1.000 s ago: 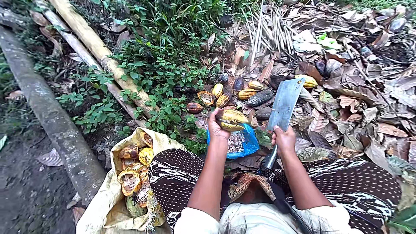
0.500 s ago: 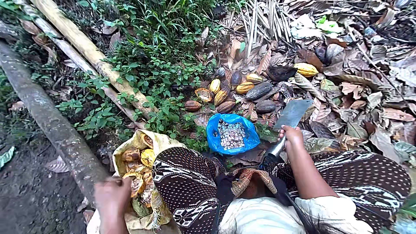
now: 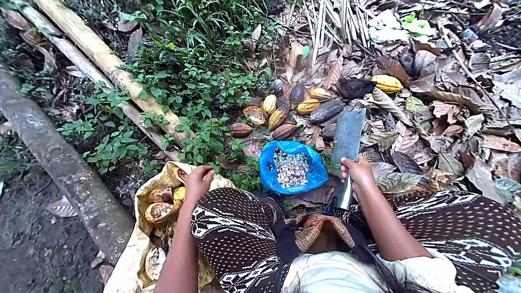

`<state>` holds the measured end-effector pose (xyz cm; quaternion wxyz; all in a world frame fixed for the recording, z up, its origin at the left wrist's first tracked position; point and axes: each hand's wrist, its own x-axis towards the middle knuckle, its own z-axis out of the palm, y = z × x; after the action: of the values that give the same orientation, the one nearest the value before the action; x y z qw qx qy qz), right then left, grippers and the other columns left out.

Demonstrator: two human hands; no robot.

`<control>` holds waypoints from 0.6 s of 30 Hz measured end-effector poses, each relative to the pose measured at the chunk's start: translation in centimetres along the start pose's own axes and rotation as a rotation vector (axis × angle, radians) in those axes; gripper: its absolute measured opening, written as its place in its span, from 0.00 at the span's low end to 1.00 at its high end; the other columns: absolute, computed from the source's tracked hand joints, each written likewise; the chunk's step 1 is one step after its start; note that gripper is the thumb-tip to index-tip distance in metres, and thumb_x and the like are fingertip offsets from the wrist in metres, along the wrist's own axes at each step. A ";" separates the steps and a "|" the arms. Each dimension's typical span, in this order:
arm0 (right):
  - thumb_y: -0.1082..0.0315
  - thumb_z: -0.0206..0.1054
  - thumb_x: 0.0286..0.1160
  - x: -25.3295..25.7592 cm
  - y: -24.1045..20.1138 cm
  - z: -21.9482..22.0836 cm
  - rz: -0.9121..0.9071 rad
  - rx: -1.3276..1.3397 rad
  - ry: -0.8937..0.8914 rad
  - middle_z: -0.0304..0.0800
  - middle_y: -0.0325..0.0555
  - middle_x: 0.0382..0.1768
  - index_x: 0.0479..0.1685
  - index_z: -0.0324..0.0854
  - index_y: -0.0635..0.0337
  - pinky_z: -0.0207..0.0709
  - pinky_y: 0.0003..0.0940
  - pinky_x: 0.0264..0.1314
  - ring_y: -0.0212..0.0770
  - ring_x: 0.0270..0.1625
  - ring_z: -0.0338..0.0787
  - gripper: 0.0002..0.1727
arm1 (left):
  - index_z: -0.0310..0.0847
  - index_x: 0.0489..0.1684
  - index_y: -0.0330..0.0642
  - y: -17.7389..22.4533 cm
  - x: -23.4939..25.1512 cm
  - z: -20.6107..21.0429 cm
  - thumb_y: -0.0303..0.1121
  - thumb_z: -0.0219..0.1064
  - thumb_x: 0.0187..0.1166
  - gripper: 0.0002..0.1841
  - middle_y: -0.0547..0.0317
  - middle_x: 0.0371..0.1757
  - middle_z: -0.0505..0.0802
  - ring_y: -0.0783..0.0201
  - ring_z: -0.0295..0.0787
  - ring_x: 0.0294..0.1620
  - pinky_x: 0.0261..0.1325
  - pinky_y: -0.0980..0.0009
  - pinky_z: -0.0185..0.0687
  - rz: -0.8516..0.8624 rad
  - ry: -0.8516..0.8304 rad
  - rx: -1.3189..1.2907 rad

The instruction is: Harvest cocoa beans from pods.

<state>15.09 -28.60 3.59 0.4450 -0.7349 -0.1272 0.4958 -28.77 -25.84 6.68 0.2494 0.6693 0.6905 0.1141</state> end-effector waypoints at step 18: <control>0.72 0.58 0.89 0.3 0.2 0.6 0.069 -0.005 -0.005 0.71 0.38 0.17 0.64 0.68 0.62 0.71 0.22 0.10 0.29 0.09 0.72 0.12 | 0.57 0.92 0.51 -2.7 10.4 17.9 0.24 0.73 0.66 0.46 0.37 0.65 0.89 0.36 0.75 0.77 0.85 0.36 0.48 0.003 -0.373 0.250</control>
<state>14.70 -28.23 3.22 0.4255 -0.7386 -0.1039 0.5124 -21.98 -19.04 -11.83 0.2878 0.7056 0.6401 -0.0977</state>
